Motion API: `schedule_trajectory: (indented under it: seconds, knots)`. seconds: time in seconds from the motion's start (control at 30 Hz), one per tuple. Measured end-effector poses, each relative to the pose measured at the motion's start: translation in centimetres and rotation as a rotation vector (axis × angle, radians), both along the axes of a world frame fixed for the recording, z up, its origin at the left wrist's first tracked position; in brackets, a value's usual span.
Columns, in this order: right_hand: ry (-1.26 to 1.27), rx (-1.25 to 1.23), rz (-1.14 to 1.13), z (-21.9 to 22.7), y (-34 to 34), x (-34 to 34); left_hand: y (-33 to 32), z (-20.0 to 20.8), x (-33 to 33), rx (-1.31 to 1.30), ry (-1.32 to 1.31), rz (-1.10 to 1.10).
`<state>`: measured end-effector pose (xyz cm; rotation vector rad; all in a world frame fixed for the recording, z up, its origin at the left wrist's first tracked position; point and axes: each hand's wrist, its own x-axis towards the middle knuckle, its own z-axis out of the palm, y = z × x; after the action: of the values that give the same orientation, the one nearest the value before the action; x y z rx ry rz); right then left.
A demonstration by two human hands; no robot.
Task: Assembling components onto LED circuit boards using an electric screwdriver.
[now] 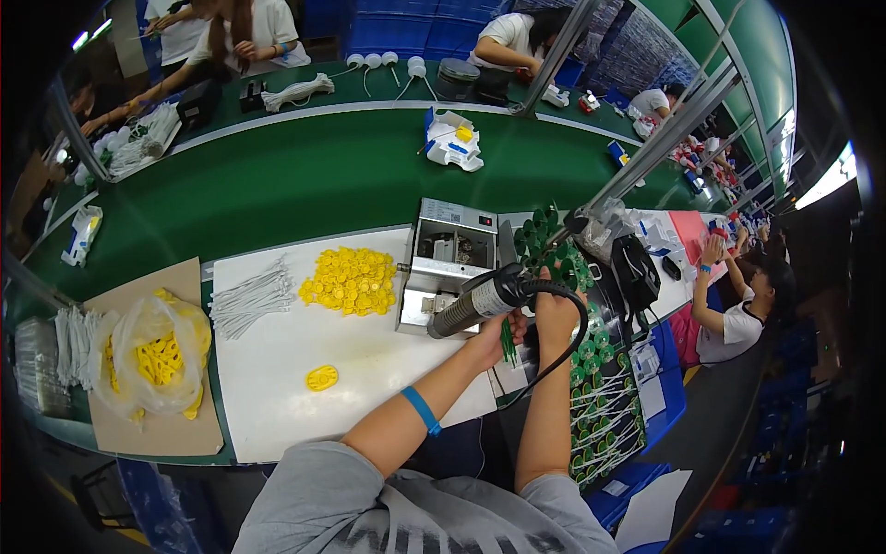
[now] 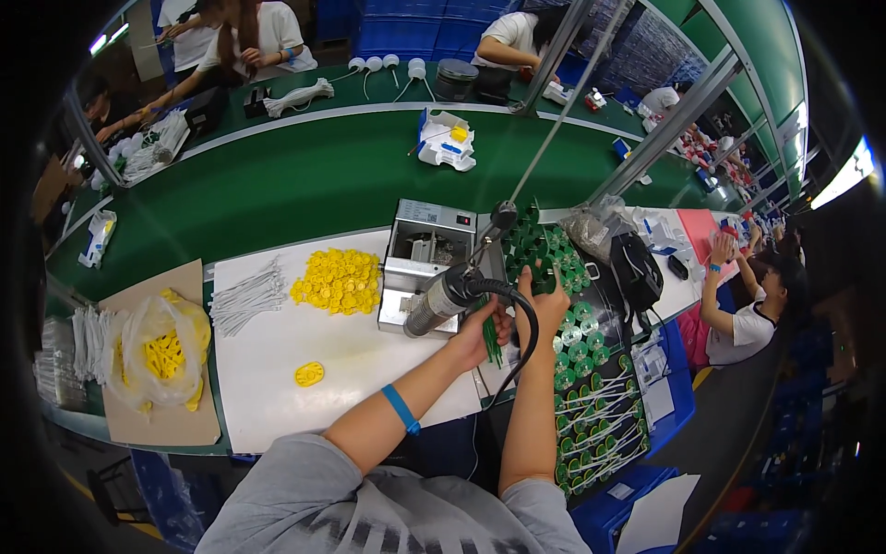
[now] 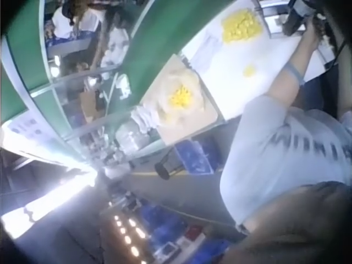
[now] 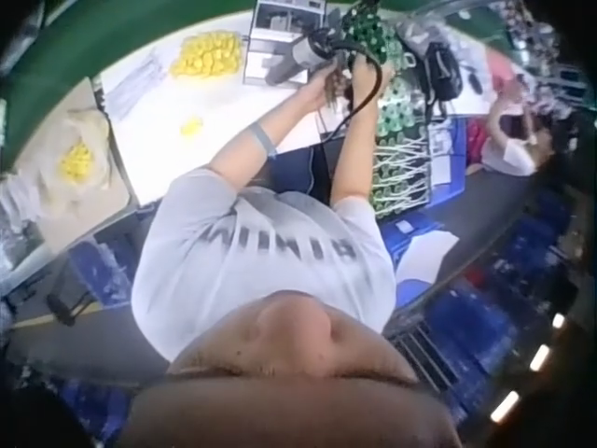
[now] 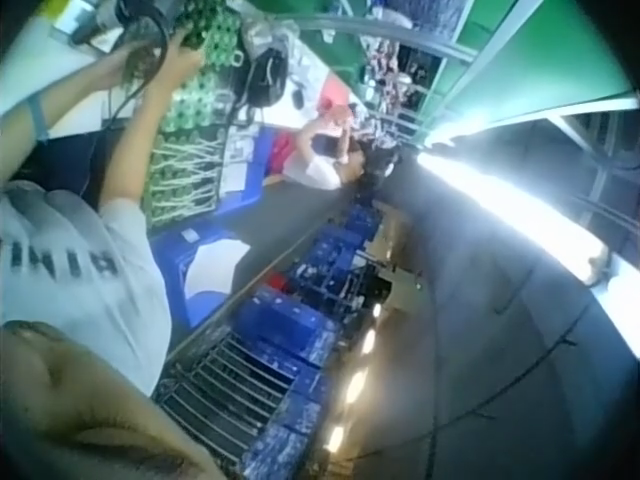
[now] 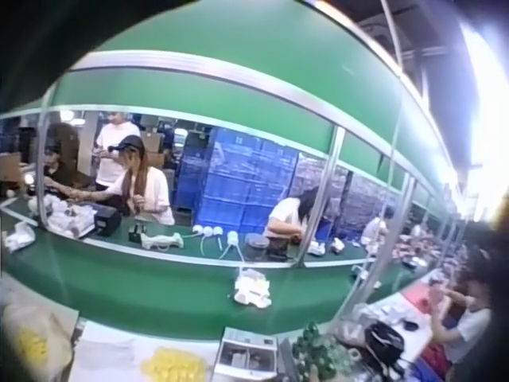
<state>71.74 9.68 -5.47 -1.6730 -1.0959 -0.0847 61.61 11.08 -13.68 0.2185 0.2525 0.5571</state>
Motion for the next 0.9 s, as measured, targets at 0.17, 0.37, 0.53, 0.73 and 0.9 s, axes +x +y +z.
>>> schedule_trajectory:
  seconds: [0.17,0.37,0.53,0.73,0.9]
  knots:
    - [0.107,0.044,0.008,-1.6,-0.2,1.6,-0.5,-0.1,0.6,0.006,-0.016,0.001]
    - [0.387,0.171,0.082,1.2,-0.7,0.5,-0.3,-0.4,0.2,0.003,-0.017,-0.005]
    - [0.513,0.160,0.011,-1.0,-0.9,3.0,-0.7,-0.1,0.3,0.020,-0.019,-0.012]
    - [0.489,-0.034,-0.058,1.0,-2.0,1.3,-0.7,-0.3,-0.4,0.109,0.071,0.023]
    - [0.164,-0.077,0.000,3.5,-5.0,-2.0,-0.9,0.8,-0.7,0.130,0.145,0.057]
